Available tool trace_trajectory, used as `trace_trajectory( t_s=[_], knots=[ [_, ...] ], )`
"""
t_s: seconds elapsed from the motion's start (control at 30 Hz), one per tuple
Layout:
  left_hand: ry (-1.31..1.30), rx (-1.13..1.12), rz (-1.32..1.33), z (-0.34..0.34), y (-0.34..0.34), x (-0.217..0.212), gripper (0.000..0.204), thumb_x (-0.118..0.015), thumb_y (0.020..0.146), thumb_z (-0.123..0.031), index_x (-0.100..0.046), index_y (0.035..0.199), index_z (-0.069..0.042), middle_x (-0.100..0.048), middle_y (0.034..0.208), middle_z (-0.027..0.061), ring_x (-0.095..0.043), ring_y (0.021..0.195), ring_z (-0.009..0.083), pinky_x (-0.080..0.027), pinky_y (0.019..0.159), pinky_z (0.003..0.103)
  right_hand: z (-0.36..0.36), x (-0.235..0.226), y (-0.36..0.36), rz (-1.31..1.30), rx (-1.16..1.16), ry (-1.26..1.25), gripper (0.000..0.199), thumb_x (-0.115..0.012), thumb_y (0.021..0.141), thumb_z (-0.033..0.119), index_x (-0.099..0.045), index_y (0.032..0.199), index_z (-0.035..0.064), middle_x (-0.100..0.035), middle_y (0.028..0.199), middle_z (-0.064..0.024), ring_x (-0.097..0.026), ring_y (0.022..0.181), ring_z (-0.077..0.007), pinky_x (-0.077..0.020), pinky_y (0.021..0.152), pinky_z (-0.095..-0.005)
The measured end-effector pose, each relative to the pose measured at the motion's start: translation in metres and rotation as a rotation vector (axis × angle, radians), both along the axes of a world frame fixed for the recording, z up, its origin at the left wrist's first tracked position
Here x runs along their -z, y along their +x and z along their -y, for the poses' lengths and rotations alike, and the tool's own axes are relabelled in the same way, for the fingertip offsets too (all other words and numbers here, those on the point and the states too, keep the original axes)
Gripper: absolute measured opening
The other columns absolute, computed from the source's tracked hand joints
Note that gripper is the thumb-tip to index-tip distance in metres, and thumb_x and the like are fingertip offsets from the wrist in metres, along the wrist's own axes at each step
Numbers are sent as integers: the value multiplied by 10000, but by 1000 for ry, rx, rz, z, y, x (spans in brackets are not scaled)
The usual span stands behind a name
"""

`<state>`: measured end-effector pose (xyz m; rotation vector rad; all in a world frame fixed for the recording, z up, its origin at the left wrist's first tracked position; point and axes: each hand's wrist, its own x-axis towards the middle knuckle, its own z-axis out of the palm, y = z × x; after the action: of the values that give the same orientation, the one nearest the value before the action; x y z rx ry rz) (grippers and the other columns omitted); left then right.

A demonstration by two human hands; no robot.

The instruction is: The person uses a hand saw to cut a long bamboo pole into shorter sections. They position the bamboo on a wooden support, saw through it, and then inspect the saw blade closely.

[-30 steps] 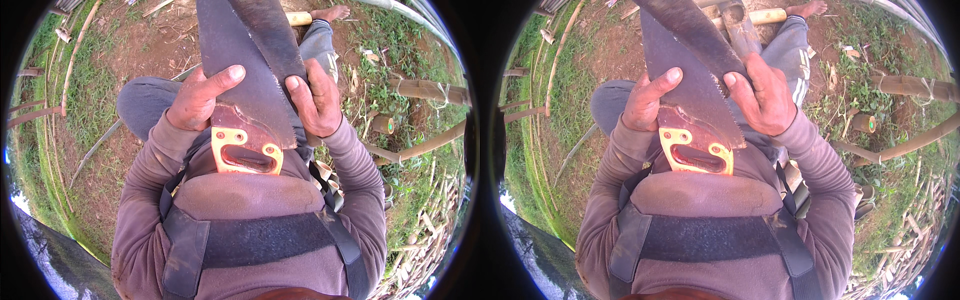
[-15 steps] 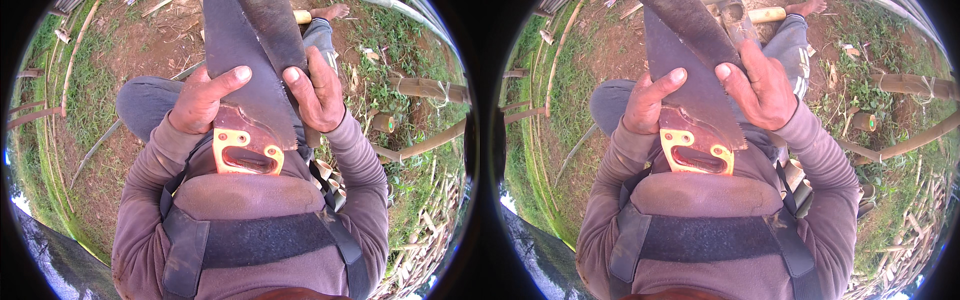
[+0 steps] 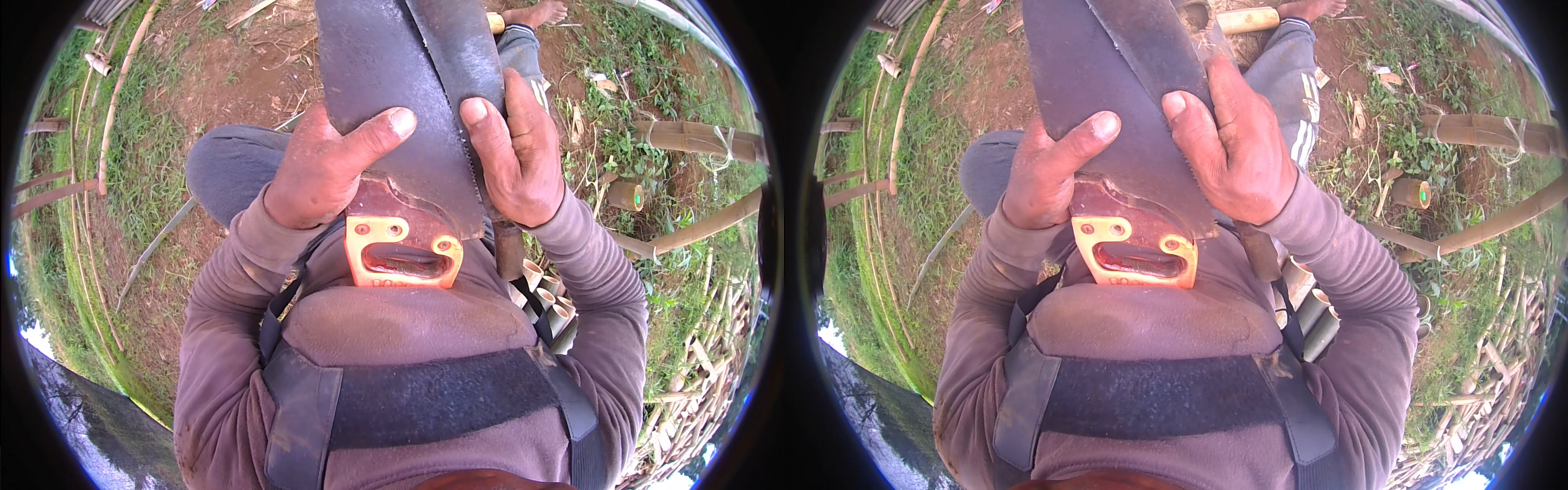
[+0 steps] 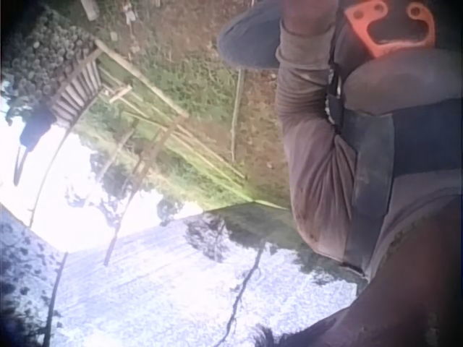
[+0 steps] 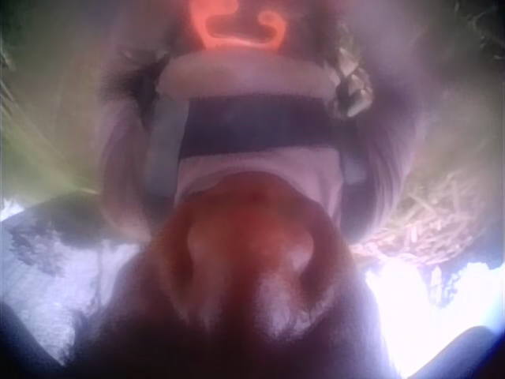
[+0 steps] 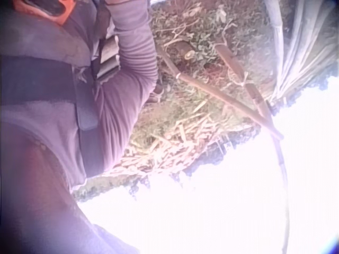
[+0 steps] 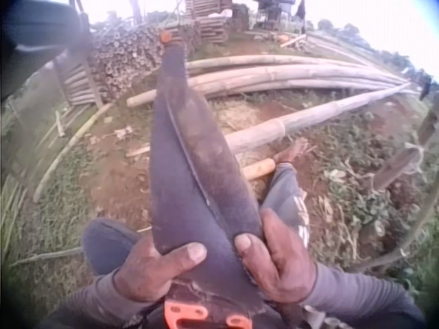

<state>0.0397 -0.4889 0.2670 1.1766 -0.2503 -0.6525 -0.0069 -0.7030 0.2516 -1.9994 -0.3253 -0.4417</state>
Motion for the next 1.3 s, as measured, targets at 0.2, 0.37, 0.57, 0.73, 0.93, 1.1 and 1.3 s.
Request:
trace_trajectory(
  t_s=[0.2, 0.37, 0.57, 0.73, 0.93, 1.1, 1.3],
  knots=[
    [25, 15, 54, 0, 2, -2, 360, -653, 1035, -170, -618, 1333, 30, -715, 1226, 126, -682, 1112, 197, -563, 976, 357, -3, -2, 0, -91, 3, 96, 204, -606, 1049, 158, -522, 1025, -26, -530, 697, -144, -523, 603, -268, -441, 590, -395],
    [15, 3, -38, 0, 0, -1, 507, -634, 998, -165, -493, 1445, 26, -642, 1320, 175, -665, 1197, 265, -561, 1023, 407, 4, -4, -1, -104, -37, 28, 217, -596, 1063, 184, -548, 1087, -27, -567, 734, -106, -548, 662, -200, -466, 629, -360],
    [-63, 1, -160, 3, -3, -5, 568, -674, 976, -215, -477, 1446, 37, -639, 1310, 190, -672, 1178, 276, -566, 1018, 411, 7, 2, 6, -28, -48, 119, 232, -591, 1075, 203, -553, 1114, -23, -562, 713, -95, -540, 632, -193, -457, 601, -361],
    [-63, 10, -163, 1, -3, -6, 553, -672, 977, -210, -486, 1436, 35, -644, 1289, 179, -673, 1169, 270, -569, 1011, 410, 14, 1, 7, -34, -54, 37, 229, -597, 1074, 206, -534, 1048, -12, -533, 693, -99, -515, 615, -172, -438, 572, -357],
    [-63, 14, -158, 2, -4, -3, 541, -661, 985, -212, -489, 1432, 40, -645, 1294, 181, -672, 1176, 273, -566, 1016, 407, 15, 4, 6, -8, -76, 2, 246, -612, 1069, 208, -507, 1004, -5, -504, 671, -103, -497, 579, -169, -423, 546, -359],
    [-60, 25, -171, 2, -4, -1, 533, -649, 995, -206, -487, 1436, 45, -642, 1314, 190, -668, 1191, 276, -562, 1025, 410, 12, 6, 5, 14, -97, 19, 247, -623, 1062, 196, -498, 1019, -13, -536, 664, -118, -559, 552, -245, -438, 538, -375],
    [-61, 28, -148, 2, -2, 2, 506, -635, 1003, -173, -490, 1443, 32, -643, 1323, 181, -670, 1194, 270, -560, 1036, 415, 10, 6, 4, 46, -97, -10, 228, -617, 1055, 158, -488, 1053, -30, -551, 638, -120, -568, 535, -298, -438, 524, -385]
  ],
)
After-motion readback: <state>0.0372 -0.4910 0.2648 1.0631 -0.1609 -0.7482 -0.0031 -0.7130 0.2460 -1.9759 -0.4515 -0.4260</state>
